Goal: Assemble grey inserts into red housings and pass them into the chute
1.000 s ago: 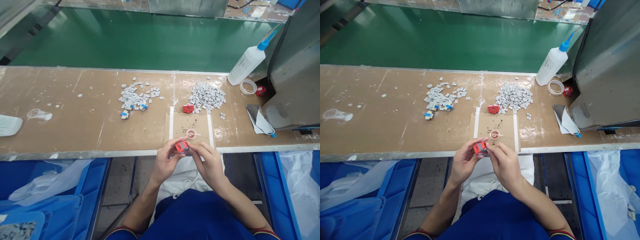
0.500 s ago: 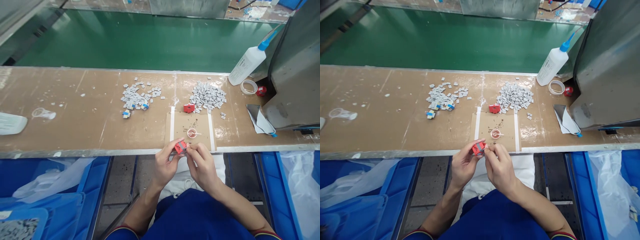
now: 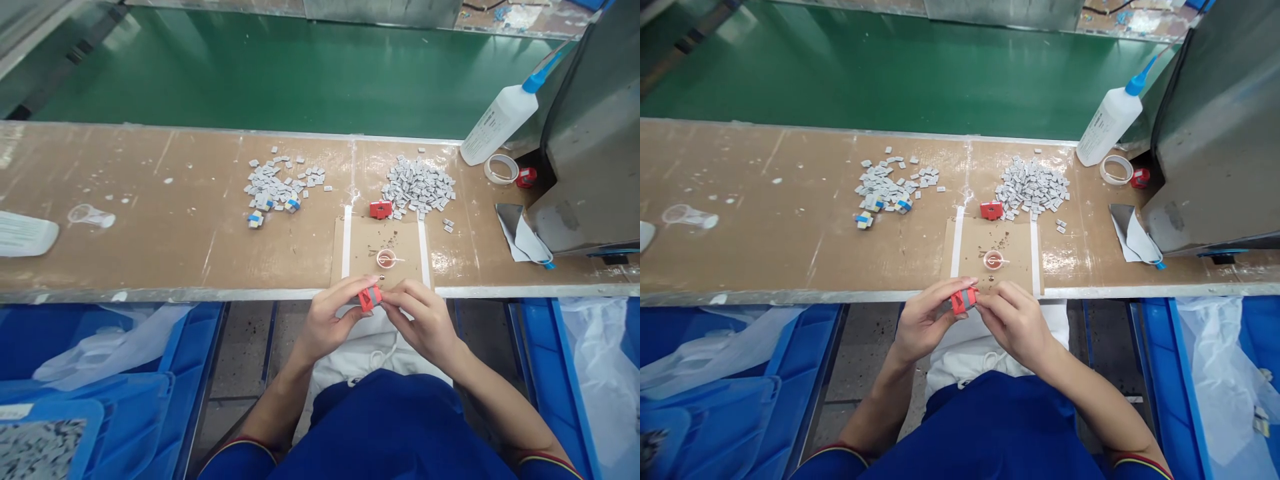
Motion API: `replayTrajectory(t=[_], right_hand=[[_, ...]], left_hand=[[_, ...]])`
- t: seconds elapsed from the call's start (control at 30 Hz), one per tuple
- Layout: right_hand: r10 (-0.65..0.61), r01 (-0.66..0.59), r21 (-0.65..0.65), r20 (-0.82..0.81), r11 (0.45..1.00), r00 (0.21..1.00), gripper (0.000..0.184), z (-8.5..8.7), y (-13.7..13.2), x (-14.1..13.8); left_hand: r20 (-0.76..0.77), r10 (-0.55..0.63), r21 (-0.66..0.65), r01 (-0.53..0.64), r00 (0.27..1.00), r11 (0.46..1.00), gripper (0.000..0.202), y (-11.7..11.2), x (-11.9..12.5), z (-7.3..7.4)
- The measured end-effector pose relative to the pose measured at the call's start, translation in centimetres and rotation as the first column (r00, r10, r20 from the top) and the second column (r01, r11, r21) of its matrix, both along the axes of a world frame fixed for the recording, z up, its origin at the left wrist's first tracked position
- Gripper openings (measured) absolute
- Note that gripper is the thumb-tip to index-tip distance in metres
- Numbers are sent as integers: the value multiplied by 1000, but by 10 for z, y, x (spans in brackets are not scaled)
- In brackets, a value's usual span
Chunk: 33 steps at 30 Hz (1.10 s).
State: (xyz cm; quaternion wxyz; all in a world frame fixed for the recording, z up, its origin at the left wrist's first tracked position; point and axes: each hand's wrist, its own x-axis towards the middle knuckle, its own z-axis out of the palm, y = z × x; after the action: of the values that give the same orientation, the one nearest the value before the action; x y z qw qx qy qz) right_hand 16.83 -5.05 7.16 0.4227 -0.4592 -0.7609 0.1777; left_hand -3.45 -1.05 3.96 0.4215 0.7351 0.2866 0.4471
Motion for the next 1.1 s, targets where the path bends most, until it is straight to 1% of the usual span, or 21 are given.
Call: replayTrajectory(t=[0.17,0.33,0.47,0.57,0.7,0.87,0.93,1.0,1.1], right_hand=[[27,-29,-36,-45,999,999,13,-4,0,1],[23,-27,-60,-81,998,996,11,-9,-4,-1],[4,-7,-29,-115,1000,993,14,-11,-7,-7],[10,-12,-17,-139,1000,990,16,-10,-7,-9],[39,-45,-43,-127,998,991,12,-6,-7,-8],[69,-70,-54,-13,996,998,10,6,-11,-6],[77,-76,-53,14,996,997,12,10,-14,-6],[80,-80,-47,7,996,997,12,12,-18,-7],[90,-92,-42,-46,995,995,14,10,-24,-10]], left_hand=[[18,-51,-38,52,999,998,43,1,-2,0],[-13,-77,4,77,997,997,42,0,-5,0],[-38,-49,45,50,998,998,42,-2,-9,1],[-42,-33,14,34,999,999,44,-3,-12,2],[-23,-44,-55,43,999,998,46,-4,-16,2],[12,-111,-31,111,994,993,43,-5,-16,4],[27,-121,-26,122,992,992,42,-8,-16,6],[37,-114,-17,115,993,993,40,-11,-16,8],[36,-110,16,109,993,994,40,-18,-18,11]])
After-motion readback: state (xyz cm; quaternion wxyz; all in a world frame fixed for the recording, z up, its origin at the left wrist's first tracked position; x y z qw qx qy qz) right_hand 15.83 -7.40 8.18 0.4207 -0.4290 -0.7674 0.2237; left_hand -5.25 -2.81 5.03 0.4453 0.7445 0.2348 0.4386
